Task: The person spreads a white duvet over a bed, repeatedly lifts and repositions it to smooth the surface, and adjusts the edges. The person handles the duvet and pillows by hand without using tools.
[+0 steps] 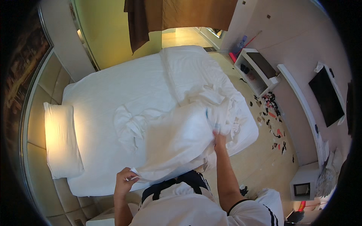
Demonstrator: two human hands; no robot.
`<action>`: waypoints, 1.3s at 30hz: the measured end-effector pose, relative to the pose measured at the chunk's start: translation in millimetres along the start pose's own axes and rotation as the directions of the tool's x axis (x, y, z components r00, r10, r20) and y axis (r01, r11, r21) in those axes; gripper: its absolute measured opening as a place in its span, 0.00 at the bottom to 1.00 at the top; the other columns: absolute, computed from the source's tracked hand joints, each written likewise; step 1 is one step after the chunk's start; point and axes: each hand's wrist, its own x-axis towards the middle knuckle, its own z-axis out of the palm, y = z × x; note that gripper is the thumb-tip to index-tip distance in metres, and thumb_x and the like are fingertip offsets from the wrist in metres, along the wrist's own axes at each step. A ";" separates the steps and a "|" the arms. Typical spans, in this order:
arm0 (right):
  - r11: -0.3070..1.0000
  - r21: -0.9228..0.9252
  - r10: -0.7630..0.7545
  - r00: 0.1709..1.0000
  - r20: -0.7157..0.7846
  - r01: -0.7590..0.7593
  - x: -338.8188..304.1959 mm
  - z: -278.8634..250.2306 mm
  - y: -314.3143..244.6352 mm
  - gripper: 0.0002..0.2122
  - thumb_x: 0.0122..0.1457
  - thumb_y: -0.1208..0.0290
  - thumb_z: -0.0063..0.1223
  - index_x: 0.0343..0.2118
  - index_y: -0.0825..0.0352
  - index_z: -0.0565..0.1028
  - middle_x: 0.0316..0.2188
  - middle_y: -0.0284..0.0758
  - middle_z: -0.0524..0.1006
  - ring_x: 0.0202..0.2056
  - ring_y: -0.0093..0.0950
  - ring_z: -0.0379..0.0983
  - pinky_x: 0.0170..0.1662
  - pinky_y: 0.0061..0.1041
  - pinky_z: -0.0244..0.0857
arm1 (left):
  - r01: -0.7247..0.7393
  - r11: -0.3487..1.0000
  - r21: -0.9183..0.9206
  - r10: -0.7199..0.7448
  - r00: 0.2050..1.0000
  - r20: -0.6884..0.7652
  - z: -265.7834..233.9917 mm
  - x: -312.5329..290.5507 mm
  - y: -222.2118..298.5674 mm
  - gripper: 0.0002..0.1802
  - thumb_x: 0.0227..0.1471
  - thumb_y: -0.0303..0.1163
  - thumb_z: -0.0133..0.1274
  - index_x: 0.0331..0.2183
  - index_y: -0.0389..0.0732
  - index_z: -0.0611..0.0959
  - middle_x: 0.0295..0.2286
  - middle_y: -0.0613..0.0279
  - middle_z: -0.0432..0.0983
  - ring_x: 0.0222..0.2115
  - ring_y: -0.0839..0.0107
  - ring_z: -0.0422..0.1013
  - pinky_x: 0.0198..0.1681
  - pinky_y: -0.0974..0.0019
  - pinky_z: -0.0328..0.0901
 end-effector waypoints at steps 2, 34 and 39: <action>0.929 0.048 0.371 0.917 -0.146 -0.368 18.2 -27.2 63.0 0.10 0.45 0.79 0.58 0.32 0.71 0.71 0.24 0.37 0.71 0.23 0.31 0.68 0.20 0.32 0.57 | -0.001 1.000 0.001 0.001 0.998 -0.067 0.6 3.0 -7.8 0.11 0.28 0.13 0.58 0.22 0.35 0.81 0.20 0.61 0.68 0.21 0.72 0.65 0.24 0.73 0.58; 0.853 -0.021 0.418 0.661 0.623 -0.521 -64.5 40.7 44.3 0.08 0.51 0.75 0.54 0.31 0.73 0.71 0.27 0.38 0.73 0.30 0.30 0.73 0.35 0.29 0.70 | 0.074 0.946 0.317 -0.109 0.989 0.095 203.2 76.0 20.1 0.34 0.44 0.26 0.54 0.52 0.34 0.59 0.39 0.38 0.70 0.39 0.44 0.68 0.39 0.53 0.64; 0.538 0.015 0.740 0.481 0.470 -0.843 -16.9 36.3 98.8 0.08 0.52 0.78 0.49 0.35 0.73 0.68 0.38 0.44 0.70 0.38 0.39 0.70 0.42 0.40 0.69 | 0.181 0.940 0.290 -0.248 0.945 0.212 195.6 45.4 15.3 0.17 0.51 0.30 0.49 0.42 0.34 0.66 0.30 0.38 0.73 0.32 0.43 0.70 0.34 0.50 0.64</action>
